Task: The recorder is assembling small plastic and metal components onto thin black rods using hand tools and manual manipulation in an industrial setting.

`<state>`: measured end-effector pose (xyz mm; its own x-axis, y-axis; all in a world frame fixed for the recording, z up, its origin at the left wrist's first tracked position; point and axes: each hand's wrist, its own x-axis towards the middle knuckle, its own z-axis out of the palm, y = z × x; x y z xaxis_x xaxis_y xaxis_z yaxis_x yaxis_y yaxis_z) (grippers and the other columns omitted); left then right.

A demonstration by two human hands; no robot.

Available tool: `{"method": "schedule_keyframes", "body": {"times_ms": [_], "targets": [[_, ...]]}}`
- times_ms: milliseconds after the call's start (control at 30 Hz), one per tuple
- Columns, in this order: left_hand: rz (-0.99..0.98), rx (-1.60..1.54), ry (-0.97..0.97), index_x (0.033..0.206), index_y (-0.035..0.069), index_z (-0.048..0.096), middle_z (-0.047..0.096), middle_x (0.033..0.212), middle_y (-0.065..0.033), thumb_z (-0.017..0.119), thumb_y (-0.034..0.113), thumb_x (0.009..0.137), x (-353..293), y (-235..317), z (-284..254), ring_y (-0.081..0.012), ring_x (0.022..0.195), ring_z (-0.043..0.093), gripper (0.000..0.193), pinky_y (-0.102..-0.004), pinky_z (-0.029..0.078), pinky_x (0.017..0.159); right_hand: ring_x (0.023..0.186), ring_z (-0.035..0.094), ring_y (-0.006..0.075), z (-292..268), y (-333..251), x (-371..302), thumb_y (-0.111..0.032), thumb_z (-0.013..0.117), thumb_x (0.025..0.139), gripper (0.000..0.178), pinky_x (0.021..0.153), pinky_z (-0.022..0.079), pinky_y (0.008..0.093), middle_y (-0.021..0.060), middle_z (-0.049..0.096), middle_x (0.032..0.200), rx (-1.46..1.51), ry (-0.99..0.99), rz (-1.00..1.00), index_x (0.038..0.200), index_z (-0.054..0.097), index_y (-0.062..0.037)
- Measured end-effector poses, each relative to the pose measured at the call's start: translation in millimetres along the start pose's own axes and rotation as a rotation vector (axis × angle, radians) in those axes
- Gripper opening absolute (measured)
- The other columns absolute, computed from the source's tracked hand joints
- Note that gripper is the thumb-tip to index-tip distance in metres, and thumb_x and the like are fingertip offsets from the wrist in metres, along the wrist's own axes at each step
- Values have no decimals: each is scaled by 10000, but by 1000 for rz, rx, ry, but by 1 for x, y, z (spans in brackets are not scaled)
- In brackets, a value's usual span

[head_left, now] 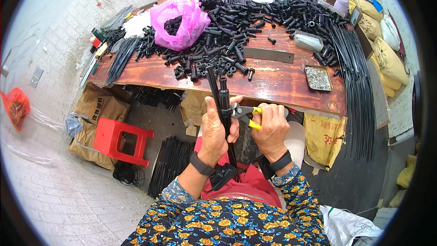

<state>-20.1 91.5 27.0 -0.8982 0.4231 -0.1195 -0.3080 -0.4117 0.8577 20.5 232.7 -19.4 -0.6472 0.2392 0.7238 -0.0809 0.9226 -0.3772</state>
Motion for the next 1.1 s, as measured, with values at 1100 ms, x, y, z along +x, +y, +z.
{"method": "schedule_keyframes", "body": {"times_ms": [1100], "targets": [[57, -13, -18, 1164, -38, 593, 385, 466, -8, 245, 708, 951, 8, -3, -7, -118, 327, 324, 850, -266, 300, 344, 889, 653, 458, -49, 207, 112, -44, 608, 766, 174, 785, 520, 517, 315, 655, 896, -341, -460, 259, 891, 655, 67]]}}
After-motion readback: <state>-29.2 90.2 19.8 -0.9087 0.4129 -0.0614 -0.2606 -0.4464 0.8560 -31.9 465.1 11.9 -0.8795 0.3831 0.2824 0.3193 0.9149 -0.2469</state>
